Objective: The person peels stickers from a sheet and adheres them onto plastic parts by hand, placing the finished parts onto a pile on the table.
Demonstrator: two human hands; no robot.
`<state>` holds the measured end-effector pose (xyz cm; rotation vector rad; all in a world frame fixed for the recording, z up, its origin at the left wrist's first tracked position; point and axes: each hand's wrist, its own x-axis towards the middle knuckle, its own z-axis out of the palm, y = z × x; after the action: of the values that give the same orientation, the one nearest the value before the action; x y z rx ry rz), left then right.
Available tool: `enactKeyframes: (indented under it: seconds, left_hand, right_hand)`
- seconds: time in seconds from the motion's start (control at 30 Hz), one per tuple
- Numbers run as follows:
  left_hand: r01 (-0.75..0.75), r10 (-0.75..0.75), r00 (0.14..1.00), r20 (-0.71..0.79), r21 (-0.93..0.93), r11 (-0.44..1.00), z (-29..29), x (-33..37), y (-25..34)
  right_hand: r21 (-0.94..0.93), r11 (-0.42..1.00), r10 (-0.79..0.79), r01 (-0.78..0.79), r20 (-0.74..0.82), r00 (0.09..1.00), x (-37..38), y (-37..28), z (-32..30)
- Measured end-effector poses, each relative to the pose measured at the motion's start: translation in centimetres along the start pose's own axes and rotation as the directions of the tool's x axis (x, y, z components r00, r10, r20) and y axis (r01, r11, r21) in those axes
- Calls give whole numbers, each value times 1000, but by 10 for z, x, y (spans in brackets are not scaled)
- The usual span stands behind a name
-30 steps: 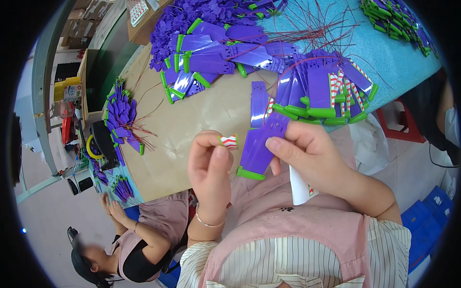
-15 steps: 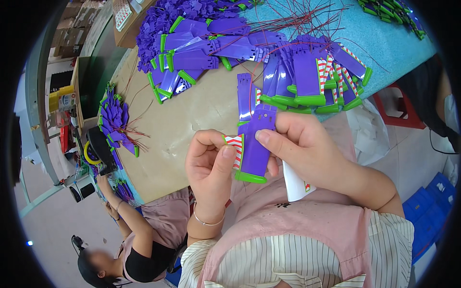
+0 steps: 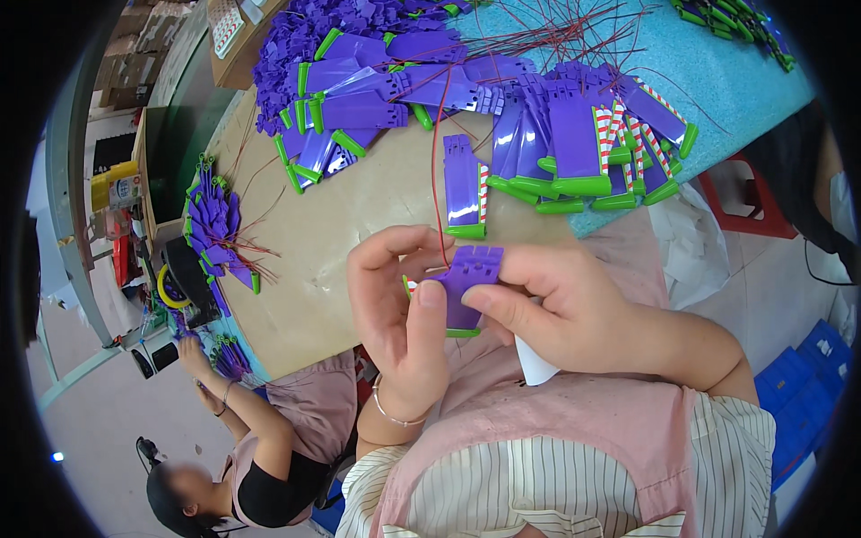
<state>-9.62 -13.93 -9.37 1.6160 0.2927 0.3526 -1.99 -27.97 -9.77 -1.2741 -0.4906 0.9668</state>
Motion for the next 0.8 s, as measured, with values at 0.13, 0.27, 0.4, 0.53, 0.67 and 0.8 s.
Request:
enactKeyframes:
  seconds: [0.13,0.27,0.4,0.53,0.67,0.8]
  left_hand:
    - [-87,82,992,91,60,994,-7,-10,-16]
    - [-22,21,1000,-13,-38,999,-3,-18,-12]
    - [-274,302,951,-65,275,921,-11,-15,-15]
    - [-287,291,957,-2,159,945,-8,-13,-23]
    - [-144,145,989,-19,77,987,4,-11,-7]
    - [-153,155,988,-3,159,975,6,-13,-5]
  right_hand:
    - [12,994,-105,106,-57,993,1,6,0]
    - [170,977,-107,132,-146,984,2,-1,0]
    - [408,911,-20,65,-113,993,3,-7,-2]
    - [260,962,-99,83,50,994,3,6,-8]
    - [260,956,-117,138,-92,989,3,4,0]
    - [142,970,-176,196,-142,974,1,5,0]
